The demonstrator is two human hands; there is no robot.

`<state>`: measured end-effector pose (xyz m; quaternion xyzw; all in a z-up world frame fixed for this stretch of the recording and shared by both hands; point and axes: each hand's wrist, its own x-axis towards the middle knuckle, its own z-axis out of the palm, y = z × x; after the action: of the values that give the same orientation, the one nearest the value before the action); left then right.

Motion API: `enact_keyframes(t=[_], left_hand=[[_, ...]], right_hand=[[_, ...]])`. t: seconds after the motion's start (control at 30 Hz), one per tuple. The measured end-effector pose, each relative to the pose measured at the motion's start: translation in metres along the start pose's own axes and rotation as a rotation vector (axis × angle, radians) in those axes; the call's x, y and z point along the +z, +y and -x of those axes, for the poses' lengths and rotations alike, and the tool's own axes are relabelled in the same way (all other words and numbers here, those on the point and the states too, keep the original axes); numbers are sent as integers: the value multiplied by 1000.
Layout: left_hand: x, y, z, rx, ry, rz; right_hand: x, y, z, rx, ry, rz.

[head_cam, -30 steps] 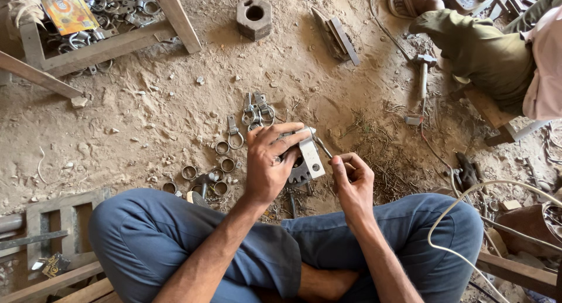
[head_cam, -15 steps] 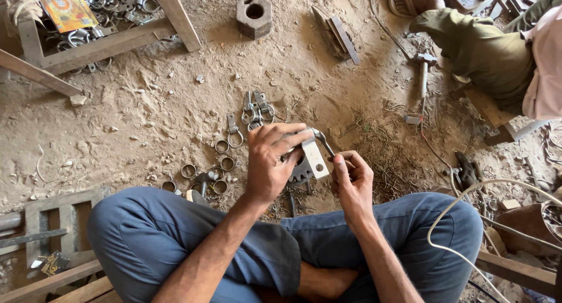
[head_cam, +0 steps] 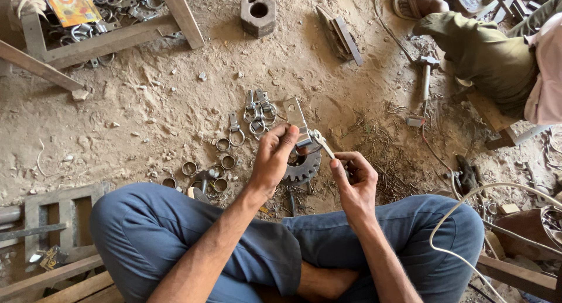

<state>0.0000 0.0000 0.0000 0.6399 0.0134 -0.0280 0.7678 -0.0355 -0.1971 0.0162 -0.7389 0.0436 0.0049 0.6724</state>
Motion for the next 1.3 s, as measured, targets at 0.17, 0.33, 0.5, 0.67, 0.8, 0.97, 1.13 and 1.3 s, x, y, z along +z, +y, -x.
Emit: enact_keyframes(t=[0.17,0.33,0.5,0.67,0.8,0.97,1.13,1.3], left_hand=[[4,0,2,-14,4,102],[9,8,3,187,-63,-14],[12,16,6,16,-30,-359],[22,20,13,240,-92,-438],[21,22,16,324,-132,-538],[19,15,10,551,-148,-748],[14,10,6,458,-232,-742],[15,11,7,514,-246,-750]], right_hand=[[1,0,2,-76,-108,116],[3,-2,4,-118,-202,164],[4,-3,3,-27,-239,161],[5,-2,6,-33,-316,153],[9,0,9,26,-353,134],[6,0,11,71,-408,112],[2,3,13,50,-456,74],[0,9,18,221,-419,5]])
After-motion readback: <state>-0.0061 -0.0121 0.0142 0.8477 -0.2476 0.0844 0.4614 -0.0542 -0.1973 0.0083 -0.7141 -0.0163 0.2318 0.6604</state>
